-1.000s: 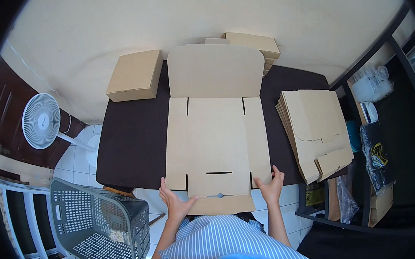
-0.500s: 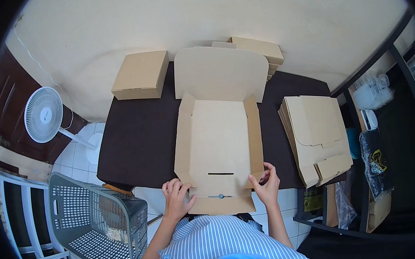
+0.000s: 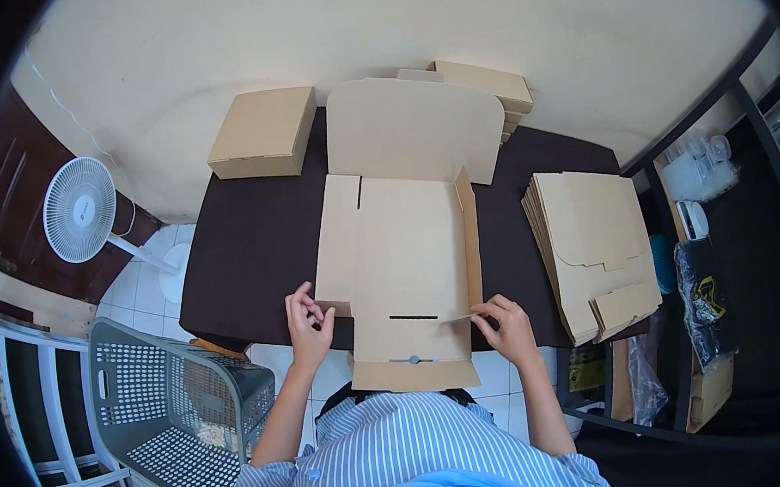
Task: Assembling flat cardboard boxes into finished boxes for packaging.
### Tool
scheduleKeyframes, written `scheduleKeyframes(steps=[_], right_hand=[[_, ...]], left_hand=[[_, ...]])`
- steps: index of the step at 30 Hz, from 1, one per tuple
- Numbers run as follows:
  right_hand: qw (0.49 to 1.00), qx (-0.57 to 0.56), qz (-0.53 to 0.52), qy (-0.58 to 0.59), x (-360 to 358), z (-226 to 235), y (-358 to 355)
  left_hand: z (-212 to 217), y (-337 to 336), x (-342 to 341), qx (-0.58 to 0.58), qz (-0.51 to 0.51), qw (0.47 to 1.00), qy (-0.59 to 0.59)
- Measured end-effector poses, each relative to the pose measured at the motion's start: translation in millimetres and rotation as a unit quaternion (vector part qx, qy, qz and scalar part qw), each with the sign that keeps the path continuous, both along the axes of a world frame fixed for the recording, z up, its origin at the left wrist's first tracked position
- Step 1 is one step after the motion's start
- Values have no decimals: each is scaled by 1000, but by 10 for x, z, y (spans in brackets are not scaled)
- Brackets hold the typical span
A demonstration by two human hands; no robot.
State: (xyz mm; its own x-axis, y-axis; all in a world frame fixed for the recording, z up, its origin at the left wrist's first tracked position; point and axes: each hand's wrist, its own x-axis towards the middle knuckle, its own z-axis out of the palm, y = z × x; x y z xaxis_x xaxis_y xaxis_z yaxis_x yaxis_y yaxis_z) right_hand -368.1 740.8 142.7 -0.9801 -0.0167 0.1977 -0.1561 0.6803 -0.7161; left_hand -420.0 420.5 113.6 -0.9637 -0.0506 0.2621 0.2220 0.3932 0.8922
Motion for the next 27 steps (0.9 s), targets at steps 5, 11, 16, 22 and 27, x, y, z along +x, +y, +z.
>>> scheduleKeyframes(steps=[5,11,16,22,27], right_hand=[[999,28,10,20,-25,-42,-35],[999,27,27,30,-22,-77,-35],[999,18,36,8,-29,-37,-25],[999,20,49,4,-32,-20,-17],[999,10,41,1,-22,-57,-24]], left_hand=[[107,-140,-132,-165,-21,986,27],[106,-113,-158,-48,-74,996,-29],[261,148,-73,-133,-151,979,43],[293,392,-75,-252,-193,941,117],[234,465,-70,-302,-239,914,128]])
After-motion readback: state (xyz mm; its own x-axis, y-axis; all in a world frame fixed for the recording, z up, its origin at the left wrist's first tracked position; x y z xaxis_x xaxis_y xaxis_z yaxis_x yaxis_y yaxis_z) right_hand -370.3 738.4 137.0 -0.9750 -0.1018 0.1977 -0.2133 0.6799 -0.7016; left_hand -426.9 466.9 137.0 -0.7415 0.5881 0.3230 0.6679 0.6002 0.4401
